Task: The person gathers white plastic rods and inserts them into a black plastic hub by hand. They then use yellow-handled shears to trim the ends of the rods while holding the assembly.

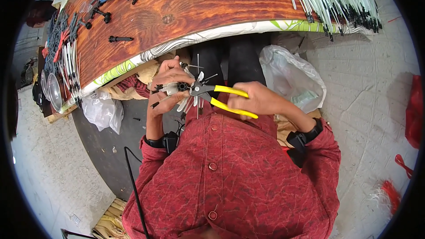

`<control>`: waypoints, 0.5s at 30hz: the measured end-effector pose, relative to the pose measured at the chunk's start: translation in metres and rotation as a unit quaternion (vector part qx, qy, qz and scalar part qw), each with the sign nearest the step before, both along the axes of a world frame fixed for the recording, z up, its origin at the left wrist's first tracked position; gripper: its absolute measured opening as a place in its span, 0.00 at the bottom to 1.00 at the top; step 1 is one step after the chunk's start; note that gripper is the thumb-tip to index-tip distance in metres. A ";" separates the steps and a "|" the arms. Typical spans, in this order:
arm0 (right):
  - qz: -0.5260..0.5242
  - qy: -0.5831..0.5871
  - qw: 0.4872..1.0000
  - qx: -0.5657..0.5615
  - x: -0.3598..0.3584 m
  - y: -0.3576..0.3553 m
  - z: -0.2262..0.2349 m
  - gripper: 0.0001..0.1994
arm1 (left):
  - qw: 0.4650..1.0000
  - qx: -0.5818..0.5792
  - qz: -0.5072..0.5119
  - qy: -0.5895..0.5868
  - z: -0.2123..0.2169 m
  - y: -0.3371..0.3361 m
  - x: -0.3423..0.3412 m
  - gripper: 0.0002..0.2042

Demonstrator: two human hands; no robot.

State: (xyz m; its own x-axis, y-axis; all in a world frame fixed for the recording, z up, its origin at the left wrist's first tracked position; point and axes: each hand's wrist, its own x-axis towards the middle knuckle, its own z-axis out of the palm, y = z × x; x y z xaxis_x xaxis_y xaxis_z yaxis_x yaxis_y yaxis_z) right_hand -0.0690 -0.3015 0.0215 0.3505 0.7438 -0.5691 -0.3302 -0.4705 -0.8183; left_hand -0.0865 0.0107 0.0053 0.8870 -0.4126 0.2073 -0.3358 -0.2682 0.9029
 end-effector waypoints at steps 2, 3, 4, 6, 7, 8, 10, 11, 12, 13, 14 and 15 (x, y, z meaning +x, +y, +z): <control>0.011 -0.182 0.983 -0.037 -0.006 0.005 0.016 0.21 | 1.000 0.002 0.017 -0.015 -0.001 -0.001 0.001 0.17; -0.028 -0.302 0.952 -0.029 -0.010 0.009 0.024 0.20 | 0.999 0.002 0.026 -0.022 -0.001 -0.002 0.001 0.17; -0.067 -0.416 0.906 -0.020 -0.014 0.014 0.029 0.20 | 0.999 0.001 0.024 -0.022 -0.001 -0.003 0.001 0.17; -0.106 -0.524 0.845 -0.011 -0.016 0.015 0.028 0.19 | 0.999 -0.008 0.043 -0.003 0.000 -0.005 0.000 0.18; -0.117 -0.463 0.878 0.015 -0.015 0.015 0.021 0.20 | 0.998 -0.012 0.053 0.006 0.001 -0.005 0.000 0.18; -0.127 -0.400 0.907 0.041 -0.014 0.014 0.011 0.20 | 0.998 -0.012 0.053 0.006 0.002 -0.005 0.000 0.18; -0.138 -0.333 0.930 0.068 -0.011 0.012 -0.012 0.20 | 0.999 0.001 0.038 0.021 0.006 -0.003 0.000 0.18; -0.099 -0.059 0.985 0.126 -0.007 0.011 -0.026 0.21 | 0.999 0.006 0.027 0.028 0.008 -0.001 0.002 0.18; -0.046 0.220 0.958 0.176 0.001 0.009 -0.039 0.22 | 0.999 0.008 0.028 0.026 0.007 -0.001 0.004 0.18; 0.011 0.481 0.851 0.210 0.008 0.005 -0.047 0.23 | 1.000 0.004 0.012 0.018 0.006 0.000 0.006 0.18; 0.013 0.483 0.850 0.211 0.011 0.003 -0.048 0.23 | 1.000 0.000 -0.002 0.014 0.005 0.002 0.004 0.18; 0.028 0.377 0.912 0.159 0.014 0.000 -0.044 0.23 | 1.000 -0.003 -0.017 0.009 0.002 0.005 0.003 0.19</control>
State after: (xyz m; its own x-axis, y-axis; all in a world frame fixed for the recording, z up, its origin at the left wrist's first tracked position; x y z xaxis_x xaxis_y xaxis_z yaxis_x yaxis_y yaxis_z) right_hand -0.0545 -0.3018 -0.0221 -0.0949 0.9182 -0.3846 -0.8385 -0.2820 -0.4663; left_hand -0.0839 0.0156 0.0077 0.8759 -0.4419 0.1937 -0.3279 -0.2508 0.9108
